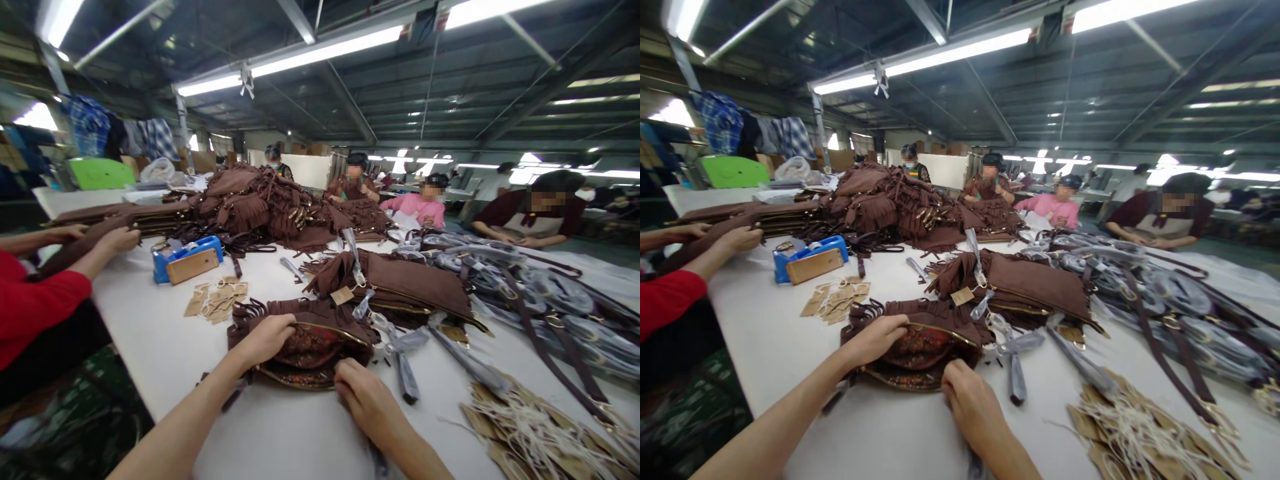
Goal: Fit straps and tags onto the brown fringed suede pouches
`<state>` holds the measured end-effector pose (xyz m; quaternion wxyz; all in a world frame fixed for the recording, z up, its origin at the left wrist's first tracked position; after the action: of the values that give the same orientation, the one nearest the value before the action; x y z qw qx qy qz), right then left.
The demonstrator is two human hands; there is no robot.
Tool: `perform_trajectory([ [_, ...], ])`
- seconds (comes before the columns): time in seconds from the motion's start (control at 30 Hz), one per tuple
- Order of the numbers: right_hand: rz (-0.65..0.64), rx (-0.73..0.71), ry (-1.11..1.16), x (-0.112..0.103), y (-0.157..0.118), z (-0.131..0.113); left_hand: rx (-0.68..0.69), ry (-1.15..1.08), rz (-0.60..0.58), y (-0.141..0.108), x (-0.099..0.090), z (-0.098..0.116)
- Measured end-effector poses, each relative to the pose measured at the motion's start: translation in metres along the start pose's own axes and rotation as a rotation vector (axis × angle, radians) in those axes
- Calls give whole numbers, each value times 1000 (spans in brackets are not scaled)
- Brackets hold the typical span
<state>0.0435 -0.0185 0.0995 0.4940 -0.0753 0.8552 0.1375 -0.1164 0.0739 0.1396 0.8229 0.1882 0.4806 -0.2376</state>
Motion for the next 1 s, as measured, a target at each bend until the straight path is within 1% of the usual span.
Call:
perform_trajectory([
  [0.13, 65, -59, 141, -5, -4, 10, -17, 89, -15, -1, 10, 6],
  [0.2, 130, -64, 138, -10, -3, 19, -11, 124, -37, 0, 13, 10],
  [0.27, 164, -31, 102, -12, 0, 29, 1, 140, -49, 2, 11, 11],
  [0.33, 143, 6, 91, -12, 5, 38, 20, 140, -61, 4, 5, 12],
  [0.4, 107, -17, 131, -11, 8, 39, 20, 146, -62, 4, -2, 15],
  [0.47, 86, -70, 179, -12, 9, 36, 5, 173, -20, -1, -6, 26],
  [0.5, 79, -87, 195, -12, 9, 35, 27, 190, 3, -6, -3, 38],
  [0.53, 75, -93, 207, -12, 9, 34, 82, 201, 4, -11, 4, 52],
  [0.57, 73, -91, 220, -12, 9, 35, 158, 208, -16, -17, 15, 69],
  [0.6, 74, -85, 235, -12, 8, 35, 242, 203, -66, -22, 31, 84],
  [0.63, 79, -80, 251, -11, 8, 36, 289, 190, -120, -26, 48, 96],
  [0.67, 87, -78, 265, -11, 8, 37, 281, 172, -149, -27, 62, 101],
  [0.7, 94, -75, 277, -11, 9, 38, 234, 147, -152, -25, 73, 100],
  [0.73, 101, -69, 284, -11, 9, 40, 167, 126, -134, -20, 80, 96],
  [0.8, 120, -40, 298, -12, 10, 45, 56, 82, -78, -5, 83, 80],
  [0.83, 134, -17, 308, -13, 11, 48, 35, 61, -59, 4, 81, 73],
  [0.93, 175, 47, 333, -16, 12, 55, 69, -27, -48, 29, 68, 57],
  [1.0, 186, 79, 328, -17, 12, 58, 113, -94, -88, 41, 63, 53],
])
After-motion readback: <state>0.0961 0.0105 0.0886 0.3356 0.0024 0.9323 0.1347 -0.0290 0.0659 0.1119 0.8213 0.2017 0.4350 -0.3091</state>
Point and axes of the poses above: each hand's wrist, its own y-axis towards the middle knuckle, its own x-axis out of the palm, z = x × y, the point moved 7 cm from there along y, towards the middle knuckle, and after that the axes turned 8 degrees about -y, right-handed, at the moved point
